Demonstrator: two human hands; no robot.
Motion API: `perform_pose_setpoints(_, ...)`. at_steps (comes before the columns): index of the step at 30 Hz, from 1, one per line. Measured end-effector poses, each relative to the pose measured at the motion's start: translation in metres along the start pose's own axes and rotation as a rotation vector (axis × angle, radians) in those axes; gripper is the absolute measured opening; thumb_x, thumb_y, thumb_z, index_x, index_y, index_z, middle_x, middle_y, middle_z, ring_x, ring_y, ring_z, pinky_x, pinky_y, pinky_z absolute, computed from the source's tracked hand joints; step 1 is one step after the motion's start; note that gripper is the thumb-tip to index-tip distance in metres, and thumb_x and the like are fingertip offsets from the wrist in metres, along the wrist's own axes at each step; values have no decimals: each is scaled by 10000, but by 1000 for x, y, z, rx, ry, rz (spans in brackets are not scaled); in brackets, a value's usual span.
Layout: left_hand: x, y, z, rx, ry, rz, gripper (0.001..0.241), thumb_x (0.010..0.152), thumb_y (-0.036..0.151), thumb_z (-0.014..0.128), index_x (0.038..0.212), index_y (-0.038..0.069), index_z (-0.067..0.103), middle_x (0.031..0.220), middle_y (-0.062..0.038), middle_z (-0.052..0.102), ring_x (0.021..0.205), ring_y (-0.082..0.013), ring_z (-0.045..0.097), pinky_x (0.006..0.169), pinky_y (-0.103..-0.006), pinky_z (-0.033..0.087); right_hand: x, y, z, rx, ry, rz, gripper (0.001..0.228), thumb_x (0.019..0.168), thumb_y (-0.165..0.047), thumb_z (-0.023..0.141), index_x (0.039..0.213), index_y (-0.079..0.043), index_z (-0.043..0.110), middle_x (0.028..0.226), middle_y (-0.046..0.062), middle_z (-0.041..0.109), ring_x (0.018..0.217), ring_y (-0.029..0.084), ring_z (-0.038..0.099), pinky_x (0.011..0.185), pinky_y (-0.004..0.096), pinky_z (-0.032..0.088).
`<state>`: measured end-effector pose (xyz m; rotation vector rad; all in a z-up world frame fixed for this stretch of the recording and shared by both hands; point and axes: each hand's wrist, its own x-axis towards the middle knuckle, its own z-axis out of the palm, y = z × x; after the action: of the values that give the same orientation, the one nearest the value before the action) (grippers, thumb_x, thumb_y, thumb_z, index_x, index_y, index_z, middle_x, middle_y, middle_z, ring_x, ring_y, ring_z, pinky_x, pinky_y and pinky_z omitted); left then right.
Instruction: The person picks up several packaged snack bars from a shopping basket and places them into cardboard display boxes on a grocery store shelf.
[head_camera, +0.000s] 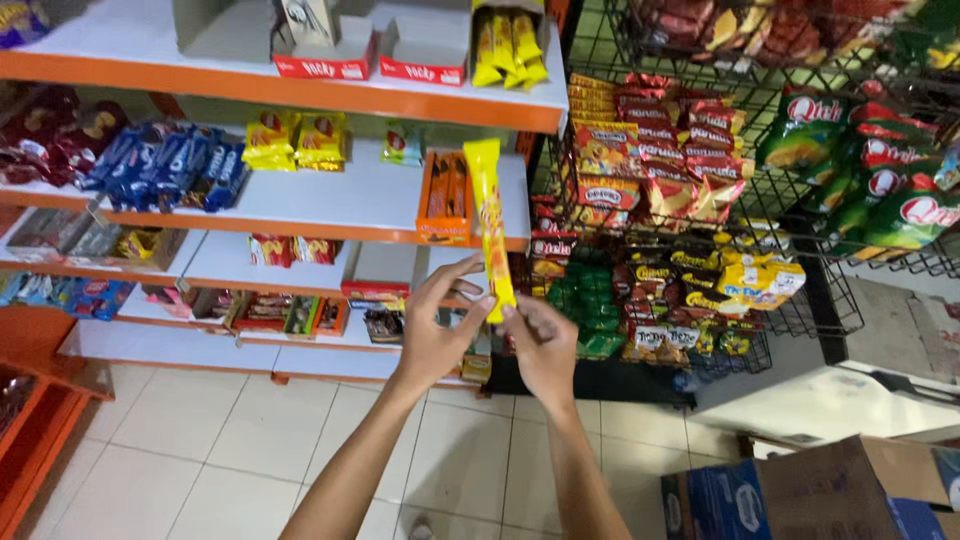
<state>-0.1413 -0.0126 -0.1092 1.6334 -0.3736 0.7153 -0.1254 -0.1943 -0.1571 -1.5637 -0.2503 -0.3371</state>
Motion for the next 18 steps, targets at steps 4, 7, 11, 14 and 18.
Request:
perform_pose_setpoints(4,53,-8,-5,69,-24,81,545,1080,35,874,1612,33,754,1369,-223,843,1124,-374,856,946,-487,706,52,-70,40,-19,76,-91,230,1063,-80,887,1279,-9,922,929,160,912,829,162,799,844,413,697)
perform_pose_setpoints(7,97,-12,-4,92,-41,99,548,1066,-7,871,1600,31,756,1331,-266,835,1071,-369,853,969,-522,687,91,-98,56,-29,89,-120,265,1082,-95,835,1287,65,885,905,244,891,782,267,848,816,432,710)
perform_pose_setpoints(11,153,-30,-5,49,-54,179,514,1043,55,926,1536,-6,792,1249,-247,836,960,-332,847,868,-448,680,148,-90,64,-79,87,-181,324,1141,-142,824,1422,15,856,955,213,890,829,225,831,780,389,668)
perform_pose_setpoints(14,182,-44,-2,40,-68,158,523,1036,94,937,1526,-18,791,1263,-261,825,935,-336,858,864,-450,698,181,-92,68,-109,65,-248,325,1158,-104,808,1440,56,824,958,227,890,807,227,827,767,366,659)
perform_pose_setpoints(18,214,-62,2,76,-81,129,539,1066,155,925,1541,-45,770,1304,-280,810,905,-308,862,849,-435,700,228,-76,78,-92,57,-276,319,1140,-55,817,1411,112,803,943,207,895,760,197,834,713,329,672)
